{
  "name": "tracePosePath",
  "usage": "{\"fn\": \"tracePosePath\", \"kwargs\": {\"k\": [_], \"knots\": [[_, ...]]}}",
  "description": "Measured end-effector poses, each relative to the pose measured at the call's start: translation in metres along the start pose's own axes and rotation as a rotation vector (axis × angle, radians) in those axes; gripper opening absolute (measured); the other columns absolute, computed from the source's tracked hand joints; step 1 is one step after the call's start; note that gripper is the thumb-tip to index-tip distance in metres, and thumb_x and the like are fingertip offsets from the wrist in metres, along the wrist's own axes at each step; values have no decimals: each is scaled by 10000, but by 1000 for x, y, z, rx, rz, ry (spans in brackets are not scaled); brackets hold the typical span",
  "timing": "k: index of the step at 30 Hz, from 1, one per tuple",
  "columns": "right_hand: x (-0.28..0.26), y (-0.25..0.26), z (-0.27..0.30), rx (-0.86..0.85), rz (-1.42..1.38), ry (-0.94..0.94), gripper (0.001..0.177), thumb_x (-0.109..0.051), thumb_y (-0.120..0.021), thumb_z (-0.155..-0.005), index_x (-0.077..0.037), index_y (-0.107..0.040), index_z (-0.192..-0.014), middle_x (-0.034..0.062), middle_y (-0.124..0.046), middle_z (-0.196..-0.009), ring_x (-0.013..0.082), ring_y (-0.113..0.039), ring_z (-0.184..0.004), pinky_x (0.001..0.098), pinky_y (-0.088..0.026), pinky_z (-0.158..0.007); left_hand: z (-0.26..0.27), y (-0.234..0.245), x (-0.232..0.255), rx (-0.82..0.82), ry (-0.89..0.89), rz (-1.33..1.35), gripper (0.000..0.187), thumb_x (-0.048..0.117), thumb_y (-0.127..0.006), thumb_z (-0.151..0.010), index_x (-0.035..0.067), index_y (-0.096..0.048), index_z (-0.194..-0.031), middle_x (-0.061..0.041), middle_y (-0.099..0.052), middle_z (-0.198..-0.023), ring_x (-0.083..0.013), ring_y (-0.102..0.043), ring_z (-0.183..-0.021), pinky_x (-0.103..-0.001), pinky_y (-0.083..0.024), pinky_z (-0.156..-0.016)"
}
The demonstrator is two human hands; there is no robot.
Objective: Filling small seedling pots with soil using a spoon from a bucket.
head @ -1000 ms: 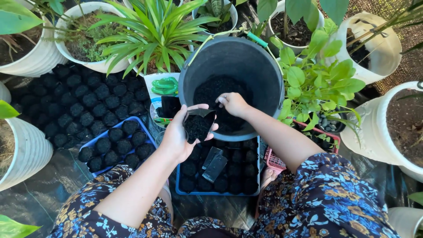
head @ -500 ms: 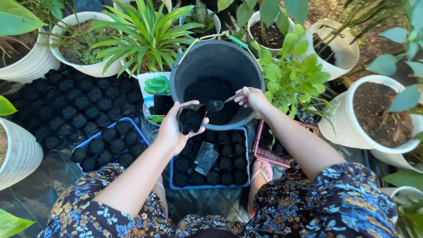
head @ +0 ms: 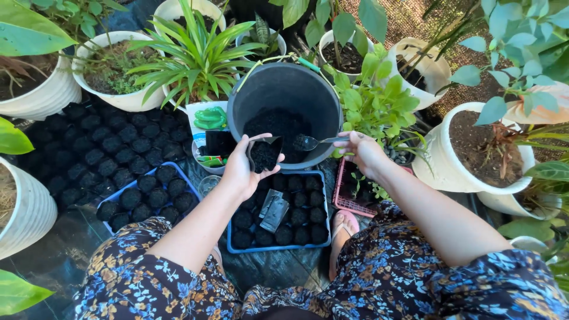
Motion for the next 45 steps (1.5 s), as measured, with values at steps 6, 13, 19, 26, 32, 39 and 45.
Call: {"fn": "tracePosePath", "kwargs": {"k": [6, 13, 19, 26, 32, 39, 45], "knots": [[32, -11, -39, -44, 109, 23, 333, -294, -452, -1114, -97, -668, -1273, 113, -786, -1026, 139, -677, -763, 223, -533, -619, -3, 2, -5, 6, 9, -3, 516, 452, -323, -1055, 153, -709, -1223, -232, -736, -1086, -375, -735, -974, -512, -613, -826], [24, -55, -34, -210, 271, 135, 265, -154, -502, -1080, -77, -715, -1217, 134, -790, -1011, 84, -667, -723, 154, -513, -576, -6, 1, -4, 28, 23, -15, 509, 437, -321, -1055, 150, -697, -1244, -236, -729, -1113, -395, -727, -988, -541, -590, -876], [30, -50, -45, -185, 305, 135, 281, -199, -483, -1094, -113, -738, -1176, 99, -799, -960, 78, -675, -723, 149, -512, -592, -6, 1, -3, 42, 25, -22, 505, 431, -325, -1056, 143, -694, -1245, -211, -733, -1123, -389, -725, -998, -555, -581, -893], [41, -31, -39, -133, 148, -58, 374, -278, -401, -1114, -87, -682, -1270, 121, -787, -1022, 116, -698, -747, 194, -551, -600, -1, 2, 0, 49, 11, -8, 497, 417, -337, -1057, 131, -702, -1234, -208, -744, -1074, -393, -732, -965, -579, -571, -899], [44, -29, -37, -128, 114, -104, 388, -299, -398, -1114, -91, -663, -1307, 131, -780, -1066, 150, -709, -792, 231, -568, -640, 2, 3, -2, 48, 8, 12, 483, 400, -348, -1062, 128, -704, -1245, -185, -744, -1097, -377, -726, -985, -599, -552, -926], [47, -28, -41, -133, 56, -130, 429, -343, -390, -1116, -71, -661, -1308, 147, -777, -1070, 168, -733, -819, 253, -593, -673, -9, 11, -7, 11, 7, 51, 478, 394, -357, -1068, 135, -690, -1293, -210, -724, -1160, -398, -705, -1050, -638, -507, -978], [19, -28, -33, -96, -44, -57, 442, -347, -380, -1122, -40, -651, -1289, 152, -783, -1001, 152, -755, -809, 243, -610, -701, -17, 11, -2, 93, -31, 106, 460, 357, -369, -1077, 114, -701, -1284, -79, -750, -1051, -353, -706, -1059, -641, -504, -989]]}}
Point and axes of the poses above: each hand's wrist, its own z-axis away from the middle knuckle, its own y-axis out of the back of the hand, x = y × z, the point moved 4 cm from there along -z, towards the middle knuckle
